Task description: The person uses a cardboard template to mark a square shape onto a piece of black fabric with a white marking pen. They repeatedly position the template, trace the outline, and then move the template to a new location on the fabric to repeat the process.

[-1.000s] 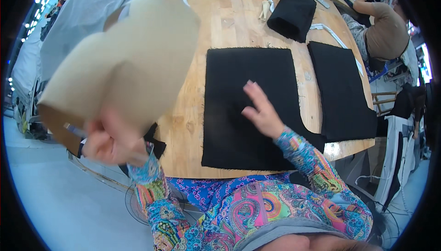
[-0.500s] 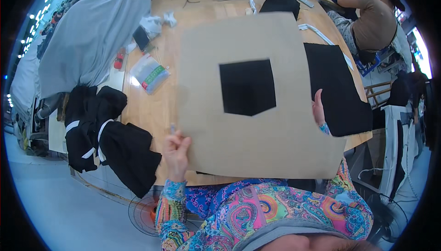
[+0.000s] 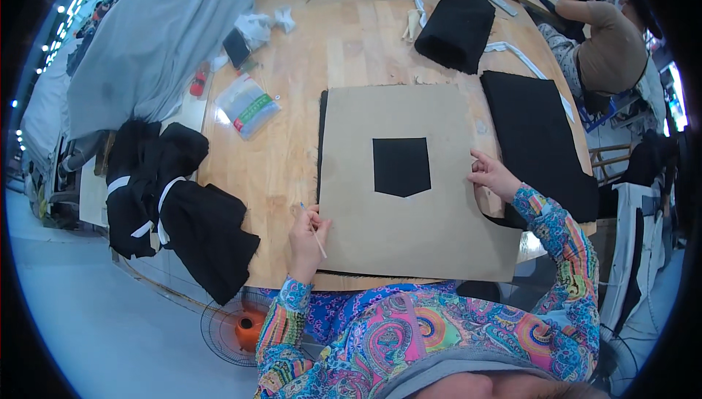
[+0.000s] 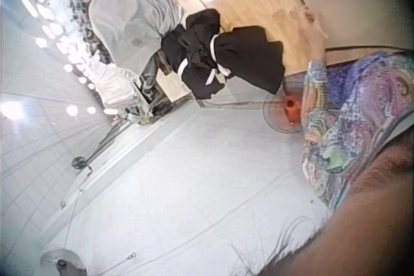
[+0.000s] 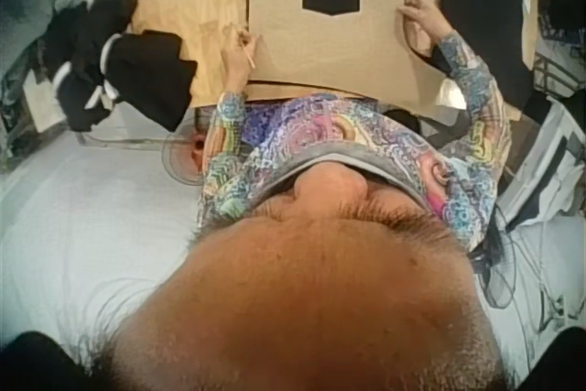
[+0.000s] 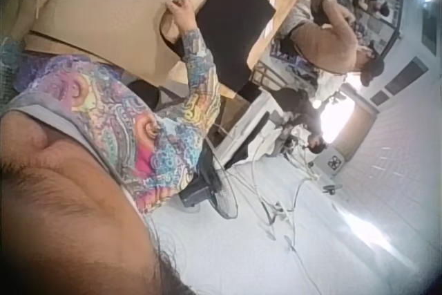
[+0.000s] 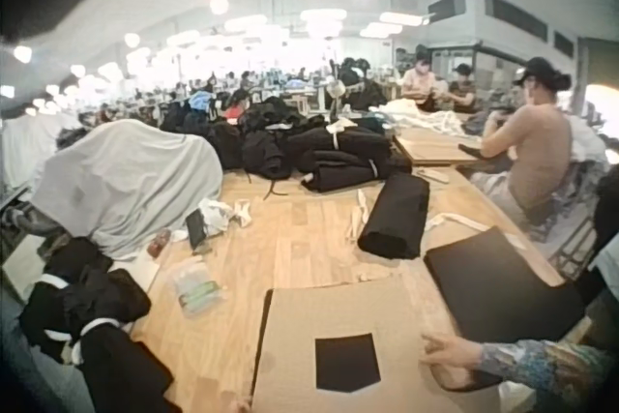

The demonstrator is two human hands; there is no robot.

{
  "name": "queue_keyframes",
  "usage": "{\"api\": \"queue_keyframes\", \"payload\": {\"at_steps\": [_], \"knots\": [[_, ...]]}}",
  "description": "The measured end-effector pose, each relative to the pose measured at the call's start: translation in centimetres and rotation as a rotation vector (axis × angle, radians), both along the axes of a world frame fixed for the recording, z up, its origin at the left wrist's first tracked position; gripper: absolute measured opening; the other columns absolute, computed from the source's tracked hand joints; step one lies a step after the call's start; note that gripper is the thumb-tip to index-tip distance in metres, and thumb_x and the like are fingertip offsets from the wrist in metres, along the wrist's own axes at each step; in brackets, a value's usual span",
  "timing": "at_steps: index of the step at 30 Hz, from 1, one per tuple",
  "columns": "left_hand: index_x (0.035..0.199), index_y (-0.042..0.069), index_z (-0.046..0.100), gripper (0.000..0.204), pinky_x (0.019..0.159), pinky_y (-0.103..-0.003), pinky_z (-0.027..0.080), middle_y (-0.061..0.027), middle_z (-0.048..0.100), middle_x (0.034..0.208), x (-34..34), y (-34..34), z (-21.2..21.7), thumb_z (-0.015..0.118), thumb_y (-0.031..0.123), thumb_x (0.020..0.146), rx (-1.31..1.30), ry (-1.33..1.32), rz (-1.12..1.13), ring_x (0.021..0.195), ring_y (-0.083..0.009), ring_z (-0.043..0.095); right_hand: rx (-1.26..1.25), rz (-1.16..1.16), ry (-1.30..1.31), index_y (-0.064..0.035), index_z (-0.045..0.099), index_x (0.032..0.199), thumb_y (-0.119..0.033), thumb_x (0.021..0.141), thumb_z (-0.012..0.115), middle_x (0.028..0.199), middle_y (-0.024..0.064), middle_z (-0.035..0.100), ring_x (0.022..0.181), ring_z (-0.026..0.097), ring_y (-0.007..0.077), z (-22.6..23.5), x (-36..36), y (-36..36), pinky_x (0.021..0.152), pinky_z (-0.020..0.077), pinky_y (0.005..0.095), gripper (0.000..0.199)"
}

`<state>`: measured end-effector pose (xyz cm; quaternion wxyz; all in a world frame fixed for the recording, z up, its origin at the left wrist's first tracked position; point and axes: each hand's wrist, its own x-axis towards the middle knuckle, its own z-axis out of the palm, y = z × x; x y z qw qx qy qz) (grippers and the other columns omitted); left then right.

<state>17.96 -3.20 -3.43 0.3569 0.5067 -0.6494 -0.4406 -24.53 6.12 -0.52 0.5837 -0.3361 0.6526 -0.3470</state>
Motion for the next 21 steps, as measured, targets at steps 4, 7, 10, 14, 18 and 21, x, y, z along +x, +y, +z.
{"api": "queue_keyframes", "payload": {"at_steps": [4, 7, 10, 14, 18, 21], "knots": [[0.08, 0.001, 0.051, 0.019, 0.06, -0.028, 0.046, -0.0139, 0.065, 0.103, 0.1, 0.3, 0.0, 0.069, -0.001, 0.077, -0.021, -0.036, 0.011, 0.063, -0.0124, 0.052, 0.038, 0.073, 0.1, -0.005, 0.013, 0.15, 0.002, 0.087, 0.058, 0.091, 0.0047, 0.053, 0.079, 0.058, 0.0111, 0.5, -0.2, -1.0, 0.07, 0.053, 0.025, 0.078], [0.08, 0.001, 0.051, 0.019, 0.061, -0.03, 0.047, -0.0149, 0.065, 0.099, 0.0, 0.6, 0.7, 0.07, -0.001, 0.077, -0.055, -0.088, 0.005, 0.063, -0.0171, 0.055, 0.083, 0.074, 0.171, -0.0061, 0.013, 0.15, 0.004, 0.087, 0.058, 0.089, 0.0046, 0.053, 0.077, 0.058, 0.0108, 0.1, 0.0, -1.1, 0.068, 0.0529, 0.0246, 0.078], [0.08, 0.0, 0.052, 0.019, 0.062, -0.032, 0.048, -0.0151, 0.064, 0.095, 0.2, 0.8, 0.4, 0.07, -0.001, 0.076, -0.053, -0.124, 0.027, 0.064, -0.02, 0.058, 0.081, 0.034, 0.172, -0.0072, 0.014, 0.15, 0.005, 0.086, 0.058, 0.086, 0.0044, 0.053, 0.073, 0.056, 0.0101, 0.3, 0.5, -1.2, 0.064, 0.0521, 0.0245, 0.079], [0.08, 0.0, 0.053, 0.018, 0.062, -0.033, 0.048, -0.0147, 0.064, 0.092, 0.3, 0.9, 0.6, 0.07, 0.0, 0.076, -0.119, -0.184, 0.014, 0.066, -0.0218, 0.059, 0.073, 0.005, 0.153, -0.008, 0.013, 0.151, 0.005, 0.085, 0.058, 0.084, 0.0037, 0.053, 0.07, 0.055, 0.0091, 0.6, 0.8, -1.1, 0.061, 0.0515, 0.0239, 0.08], [0.082, 0.001, 0.054, 0.017, 0.063, -0.034, 0.049, -0.0141, 0.063, 0.088, 0.3, 0.9, 0.7, 0.07, 0.0, 0.075, -0.068, -0.183, 0.028, 0.066, -0.0227, 0.06, 0.081, -0.005, 0.172, -0.0079, 0.015, 0.15, 0.004, 0.084, 0.059, 0.083, 0.0032, 0.053, 0.068, 0.055, 0.0086, 0.4, 0.8, -1.3, 0.06, 0.0513, 0.0235, 0.08], [0.082, 0.001, 0.054, 0.017, 0.064, -0.035, 0.049, -0.0138, 0.063, 0.086, 0.4, 0.8, 0.7, 0.07, 0.0, 0.075, -0.079, -0.183, 0.033, 0.067, -0.0236, 0.06, 0.081, -0.002, 0.19, -0.0076, 0.017, 0.15, 0.003, 0.084, 0.06, 0.083, 0.0028, 0.053, 0.068, 0.055, 0.0083, 0.3, 0.9, -1.5, 0.06, 0.051, 0.0233, 0.08]]}}
